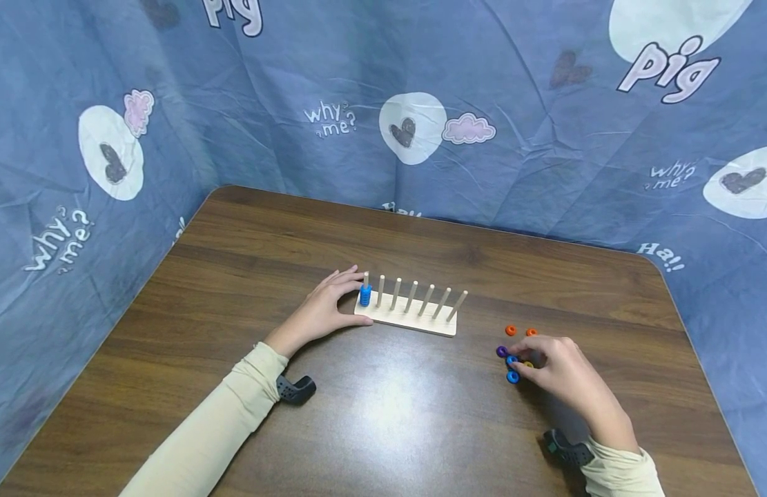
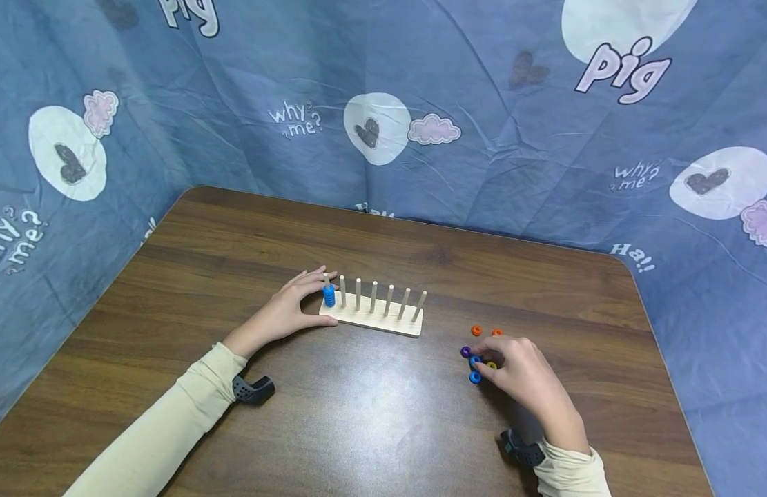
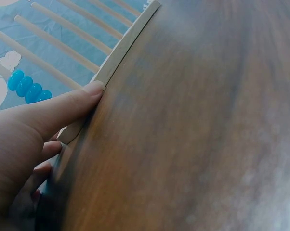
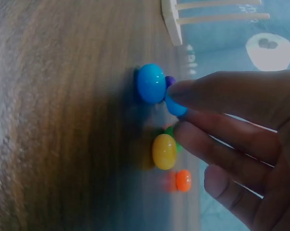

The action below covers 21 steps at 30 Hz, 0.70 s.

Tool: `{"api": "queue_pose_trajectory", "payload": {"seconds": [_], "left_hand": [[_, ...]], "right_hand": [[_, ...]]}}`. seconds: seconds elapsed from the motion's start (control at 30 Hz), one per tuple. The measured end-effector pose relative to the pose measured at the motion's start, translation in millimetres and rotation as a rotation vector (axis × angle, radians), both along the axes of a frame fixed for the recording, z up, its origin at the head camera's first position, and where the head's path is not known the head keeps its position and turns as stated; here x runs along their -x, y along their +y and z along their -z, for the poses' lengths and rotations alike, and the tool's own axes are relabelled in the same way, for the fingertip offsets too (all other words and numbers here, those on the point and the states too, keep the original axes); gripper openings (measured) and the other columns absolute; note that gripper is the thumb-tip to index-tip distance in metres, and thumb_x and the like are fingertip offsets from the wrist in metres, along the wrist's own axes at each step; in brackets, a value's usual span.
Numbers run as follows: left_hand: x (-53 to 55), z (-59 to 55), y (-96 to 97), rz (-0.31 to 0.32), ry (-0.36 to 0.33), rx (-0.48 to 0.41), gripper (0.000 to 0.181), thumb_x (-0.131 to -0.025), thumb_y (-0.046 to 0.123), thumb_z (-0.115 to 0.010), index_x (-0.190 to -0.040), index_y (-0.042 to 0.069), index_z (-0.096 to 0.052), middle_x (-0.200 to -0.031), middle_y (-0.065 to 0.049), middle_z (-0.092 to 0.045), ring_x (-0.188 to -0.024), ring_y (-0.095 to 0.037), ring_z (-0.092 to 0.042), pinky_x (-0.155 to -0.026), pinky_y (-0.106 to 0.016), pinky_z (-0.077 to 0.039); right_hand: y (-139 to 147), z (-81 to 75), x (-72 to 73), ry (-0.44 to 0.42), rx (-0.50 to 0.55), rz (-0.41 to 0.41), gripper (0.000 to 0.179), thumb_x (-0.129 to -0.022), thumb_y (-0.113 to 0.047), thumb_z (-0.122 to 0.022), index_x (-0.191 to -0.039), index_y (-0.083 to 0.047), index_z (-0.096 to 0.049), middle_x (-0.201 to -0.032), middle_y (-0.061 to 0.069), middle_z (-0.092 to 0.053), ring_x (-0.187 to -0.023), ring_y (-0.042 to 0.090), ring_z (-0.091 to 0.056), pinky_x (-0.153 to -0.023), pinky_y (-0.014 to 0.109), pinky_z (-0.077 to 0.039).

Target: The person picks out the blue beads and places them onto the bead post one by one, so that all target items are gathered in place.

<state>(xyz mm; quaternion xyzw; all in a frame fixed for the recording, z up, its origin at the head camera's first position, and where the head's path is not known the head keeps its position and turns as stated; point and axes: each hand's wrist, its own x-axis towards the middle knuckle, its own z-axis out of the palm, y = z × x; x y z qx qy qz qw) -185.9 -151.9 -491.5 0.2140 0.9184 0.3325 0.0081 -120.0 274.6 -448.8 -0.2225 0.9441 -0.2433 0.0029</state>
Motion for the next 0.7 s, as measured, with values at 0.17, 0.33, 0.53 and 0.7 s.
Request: {"api": "queue_pose_trajectory", "payload": {"seconds": [0.17, 0.33, 0.53, 0.7], "left_hand": [[-0.6, -0.9, 0.3, -0.001, 0.007, -0.002, 0.066, -0.077, 0.045, -0.085, -0.128, 0.008, -0.066, -0.154, -0.008, -0.051, -0.153, -0.025, -0.032, -0.132, -0.044, -0.016], [-1.3, -0.7, 0.1, -0.001, 0.014, -0.005, 0.066, -0.077, 0.043, -0.086, -0.128, 0.007, -0.066, -0.153, -0.01, -0.051, -0.153, -0.027, -0.033, -0.132, -0.046, -0.017], [-0.1, 0.5, -0.3, -0.004, -0.006, 0.003, 0.067, -0.077, 0.046, -0.085, -0.129, 0.008, -0.065, -0.154, -0.007, -0.05, -0.154, -0.023, -0.032, -0.133, -0.042, -0.015], [0.4, 0.9, -0.9, -0.002, -0.003, 0.001, 0.068, -0.077, 0.045, -0.085, -0.13, 0.007, -0.065, -0.154, -0.008, -0.05, -0.154, -0.024, -0.032, -0.133, -0.044, -0.015]], "right_hand": [[0, -0.8, 0.3, 0.102, 0.066, -0.037, 0.024, -0.074, 0.0, -0.085, -0.09, -0.016, -0.076, -0.086, -0.005, -0.077, -0.072, 0.002, -0.07, -0.057, 0.021, -0.057], [-3, -1.9, 1.7, 0.152, 0.104, -0.073, 0.026, -0.074, 0.002, -0.084, -0.09, -0.015, -0.076, -0.089, -0.004, -0.076, -0.07, 0.004, -0.067, -0.057, 0.021, -0.057], [-8, -5.0, 1.8, 0.147, 0.119, -0.08, 0.026, -0.075, 0.003, -0.083, -0.093, -0.014, -0.076, -0.091, -0.004, -0.076, -0.066, -0.005, -0.058, -0.056, 0.019, -0.056], [-13, -8.7, 2.7, 0.116, 0.134, -0.074, 0.025, -0.077, 0.004, -0.081, -0.094, -0.013, -0.076, -0.093, -0.002, -0.076, -0.068, -0.004, -0.061, -0.058, 0.021, -0.059]]}}
